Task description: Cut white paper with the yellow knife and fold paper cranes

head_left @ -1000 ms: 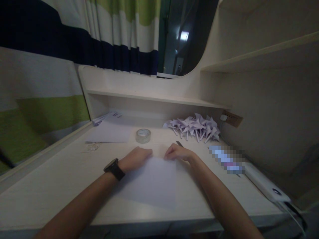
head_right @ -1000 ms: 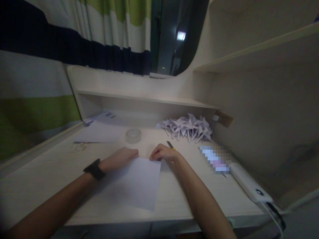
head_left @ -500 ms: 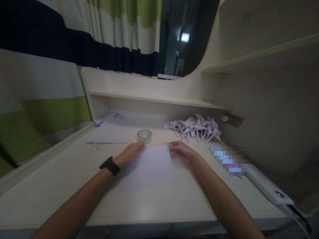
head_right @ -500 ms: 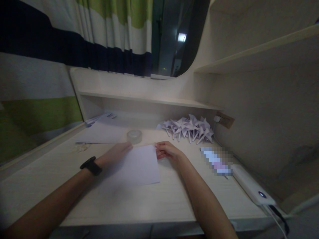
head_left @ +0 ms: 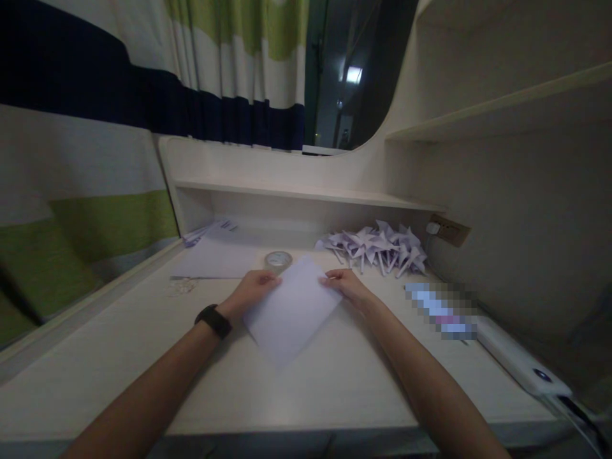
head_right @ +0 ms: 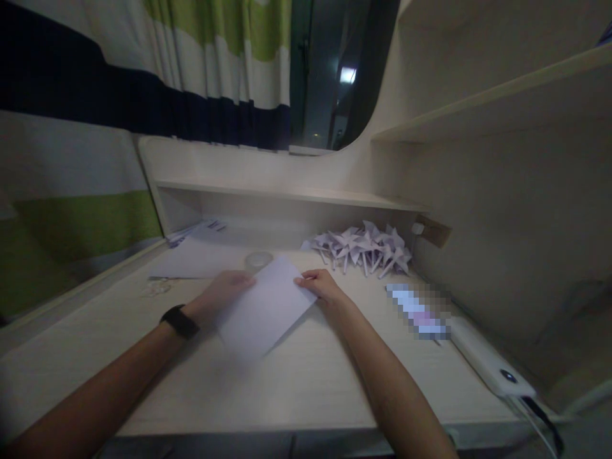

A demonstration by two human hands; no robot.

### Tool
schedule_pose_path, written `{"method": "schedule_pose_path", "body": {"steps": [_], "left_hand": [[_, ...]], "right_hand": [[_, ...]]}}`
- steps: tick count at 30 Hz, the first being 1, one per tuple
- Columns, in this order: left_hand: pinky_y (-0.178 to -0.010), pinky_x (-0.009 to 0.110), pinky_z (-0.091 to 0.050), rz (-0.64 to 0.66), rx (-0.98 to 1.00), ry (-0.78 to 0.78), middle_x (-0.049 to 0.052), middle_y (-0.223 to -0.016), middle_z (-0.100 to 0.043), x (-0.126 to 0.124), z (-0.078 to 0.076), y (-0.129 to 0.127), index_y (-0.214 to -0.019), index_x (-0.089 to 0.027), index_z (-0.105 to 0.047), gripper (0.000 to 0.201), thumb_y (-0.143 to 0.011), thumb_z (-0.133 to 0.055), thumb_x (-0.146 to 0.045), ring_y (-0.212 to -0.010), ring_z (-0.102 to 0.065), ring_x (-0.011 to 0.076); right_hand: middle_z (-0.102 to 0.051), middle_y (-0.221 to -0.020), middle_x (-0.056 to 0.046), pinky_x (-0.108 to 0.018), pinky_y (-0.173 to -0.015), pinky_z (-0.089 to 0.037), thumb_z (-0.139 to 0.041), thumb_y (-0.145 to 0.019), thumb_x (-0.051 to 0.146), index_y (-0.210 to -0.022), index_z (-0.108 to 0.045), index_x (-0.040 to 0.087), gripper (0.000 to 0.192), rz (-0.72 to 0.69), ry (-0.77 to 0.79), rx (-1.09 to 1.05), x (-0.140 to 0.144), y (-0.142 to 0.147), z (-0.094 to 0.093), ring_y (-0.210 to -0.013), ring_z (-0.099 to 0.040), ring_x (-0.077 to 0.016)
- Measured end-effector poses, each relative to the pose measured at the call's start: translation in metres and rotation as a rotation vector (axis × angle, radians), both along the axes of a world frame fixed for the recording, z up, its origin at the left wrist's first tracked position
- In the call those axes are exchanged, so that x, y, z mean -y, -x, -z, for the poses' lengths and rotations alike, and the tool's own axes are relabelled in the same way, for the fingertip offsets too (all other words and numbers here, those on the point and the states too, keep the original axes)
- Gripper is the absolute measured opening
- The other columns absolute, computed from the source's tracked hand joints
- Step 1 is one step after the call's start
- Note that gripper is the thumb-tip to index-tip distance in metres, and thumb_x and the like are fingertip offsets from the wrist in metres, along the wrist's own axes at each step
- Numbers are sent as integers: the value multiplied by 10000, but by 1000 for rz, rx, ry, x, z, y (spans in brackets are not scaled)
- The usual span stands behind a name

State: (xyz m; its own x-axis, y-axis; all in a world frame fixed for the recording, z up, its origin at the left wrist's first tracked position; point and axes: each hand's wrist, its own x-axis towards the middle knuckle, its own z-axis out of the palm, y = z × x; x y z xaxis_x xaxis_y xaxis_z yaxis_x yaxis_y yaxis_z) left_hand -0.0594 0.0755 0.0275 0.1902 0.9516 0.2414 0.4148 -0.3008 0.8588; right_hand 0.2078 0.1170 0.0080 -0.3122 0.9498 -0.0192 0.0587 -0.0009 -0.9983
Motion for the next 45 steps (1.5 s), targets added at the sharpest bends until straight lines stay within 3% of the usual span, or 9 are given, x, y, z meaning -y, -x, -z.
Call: {"method": "schedule_pose_path", "body": {"steps": [4,9,14,19,24,29,35,40,45], "left_hand": [[-518,250,-385,-141,311,65,41,-671,-640,0,4,-3,-735,-135,-640,366,-723,-649,-501,-569,-533,157],[-544,256,-434,-138,512,120,64,-745,-680,-5,11,-4,-816,-132,-656,370,-692,-703,-478,-603,-576,164],[-572,245,-443,-49,545,84,64,-785,-691,-2,6,-8,-810,-144,-654,308,-685,-741,-412,-644,-595,152],[-640,266,-454,25,491,38,69,-805,-698,3,0,-11,-796,-139,-676,292,-695,-733,-407,-726,-611,175],[-647,273,-452,-17,444,-37,54,-768,-691,5,-4,-10,-749,-144,-681,277,-704,-724,-414,-743,-612,189],[-672,297,-468,60,360,22,72,-792,-704,5,-3,-10,-766,-141,-699,359,-719,-697,-497,-773,-622,213],[-793,345,-490,103,492,29,105,-1007,-710,-2,6,-11,-972,-149,-700,411,-754,-686,-497,-912,-635,241],[-790,367,-493,138,464,118,105,-920,-721,-6,12,-8,-906,-131,-716,431,-742,-689,-529,-829,-643,229],[-697,312,-493,96,538,79,85,-888,-707,1,4,-12,-915,-132,-698,408,-744,-693,-503,-772,-628,203]], "right_hand": [[-735,-873,-92,-300,-655,-544,-786,-684,379,-949,-676,149,368,-61,93,-183,2,8,8,-709,-688,-192],[-732,-816,-96,-305,-660,-550,-790,-654,476,-806,-696,131,389,-8,10,-193,4,21,10,-686,-678,-188],[-725,-783,-36,-323,-710,-541,-800,-605,516,-814,-705,175,412,153,-194,-270,5,23,-4,-698,-660,-178],[-727,-809,-22,-328,-736,-526,-811,-598,492,-854,-716,203,397,154,-260,-292,8,22,-12,-725,-656,-182],[-731,-880,-35,-352,-789,-513,-793,-631,486,-933,-712,212,416,153,-321,-306,10,22,-14,-820,-668,-213],[-736,-881,-54,-365,-773,-514,-790,-635,487,-916,-720,187,417,144,-317,-255,9,21,-13,-796,-668,-222],[-737,-940,-49,-361,-779,-516,-794,-635,485,-954,-721,208,429,127,-323,-279,10,22,-13,-832,-671,-225],[-737,-886,-63,-353,-728,-516,-789,-630,505,-914,-728,181,435,102,-248,-207,11,21,-9,-781,-671,-221],[-729,-794,-62,-315,-641,-510,-821,-587,471,-809,-723,162,393,150,-192,-229,14,24,-11,-682,-655,-196]]}}
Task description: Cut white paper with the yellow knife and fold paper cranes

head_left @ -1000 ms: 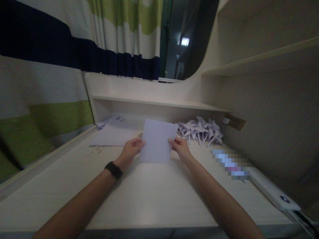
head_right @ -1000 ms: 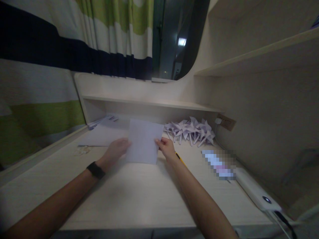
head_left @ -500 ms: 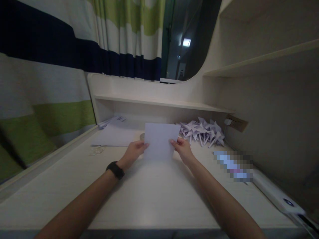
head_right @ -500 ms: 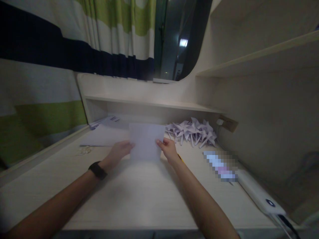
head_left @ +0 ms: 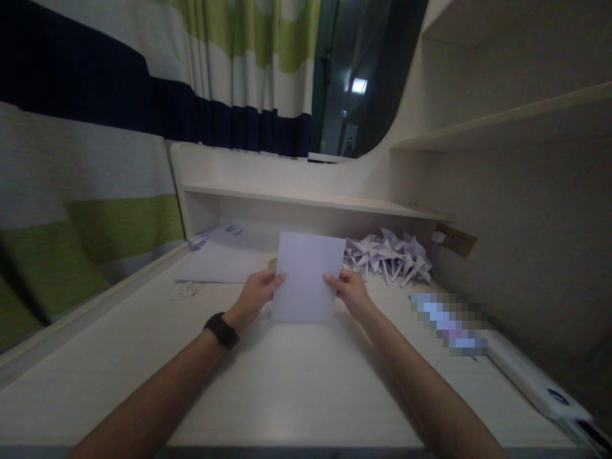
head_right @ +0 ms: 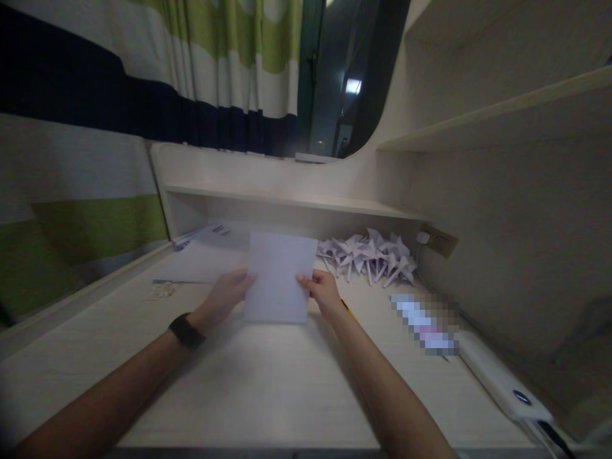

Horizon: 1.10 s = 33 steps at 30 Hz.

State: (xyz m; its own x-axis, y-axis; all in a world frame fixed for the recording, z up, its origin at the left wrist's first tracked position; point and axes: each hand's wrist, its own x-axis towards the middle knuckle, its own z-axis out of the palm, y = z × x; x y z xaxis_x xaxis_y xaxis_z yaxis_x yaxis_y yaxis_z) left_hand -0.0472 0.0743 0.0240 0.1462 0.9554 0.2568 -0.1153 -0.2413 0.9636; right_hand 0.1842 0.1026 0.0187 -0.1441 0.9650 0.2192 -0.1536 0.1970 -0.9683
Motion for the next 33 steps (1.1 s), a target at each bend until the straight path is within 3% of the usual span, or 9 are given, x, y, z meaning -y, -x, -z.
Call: {"method": "schedule_pose_path", "body": {"steps": [4,9,11,16,19,23,27,33], "left_hand": [[-602,276,-459,-4,60,38,70,-798,-694,6,-7,-2,-851,-128,-688,366,-755,-678,-481,-665,-602,177],[-535,260,-409,172,-43,174,67,-739,-682,9,-8,5,-802,-117,-682,316,-762,-673,-430,-574,-562,155],[-533,255,-396,271,-113,204,70,-728,-672,9,-6,6,-784,-111,-685,302,-765,-673,-412,-570,-552,150],[-522,242,-364,432,-207,189,47,-688,-632,13,4,1,-715,-121,-676,287,-787,-649,-398,-558,-513,132],[-518,248,-363,477,-243,233,49,-688,-630,17,8,-3,-736,-119,-677,287,-777,-651,-402,-552,-510,138],[-517,252,-358,457,-306,206,43,-670,-617,17,11,-4,-696,-130,-660,274,-779,-627,-389,-548,-494,140],[-524,265,-373,420,-378,122,34,-632,-602,12,11,-2,-591,-156,-617,274,-754,-623,-376,-562,-496,153],[-559,288,-428,363,-408,76,35,-606,-628,10,11,2,-568,-173,-621,228,-716,-670,-339,-596,-570,186]], "right_hand": [[-728,-804,-45,-300,-603,-523,-814,-601,416,-893,-703,186,387,-72,79,-34,3,-4,-12,-635,-654,-180],[-737,-915,-99,-275,-596,-526,-637,-780,492,-1020,-661,181,395,-2,151,-81,2,-31,-34,-706,-685,-191],[-733,-936,-131,-280,-619,-532,-584,-820,533,-993,-671,153,427,-79,220,15,1,-41,-36,-750,-692,-201],[-719,-740,-70,-208,-495,-446,-698,-731,557,-837,-687,131,439,-256,252,313,3,-30,-18,-556,-612,-126],[-653,-575,-16,-200,-426,-364,-776,-633,533,-693,-654,121,434,-294,271,301,7,-12,-7,-446,-528,-97],[-601,-483,13,-212,-394,-320,-827,-549,420,-602,-634,135,349,-219,290,251,10,-2,-7,-391,-483,-94],[-580,-440,22,-217,-377,-276,-800,-554,355,-562,-632,150,266,-92,276,257,4,-11,-9,-369,-460,-94],[-609,-464,11,-222,-405,-308,-800,-549,338,-569,-639,154,246,-75,275,251,-8,-32,-7,-399,-487,-107]]}}
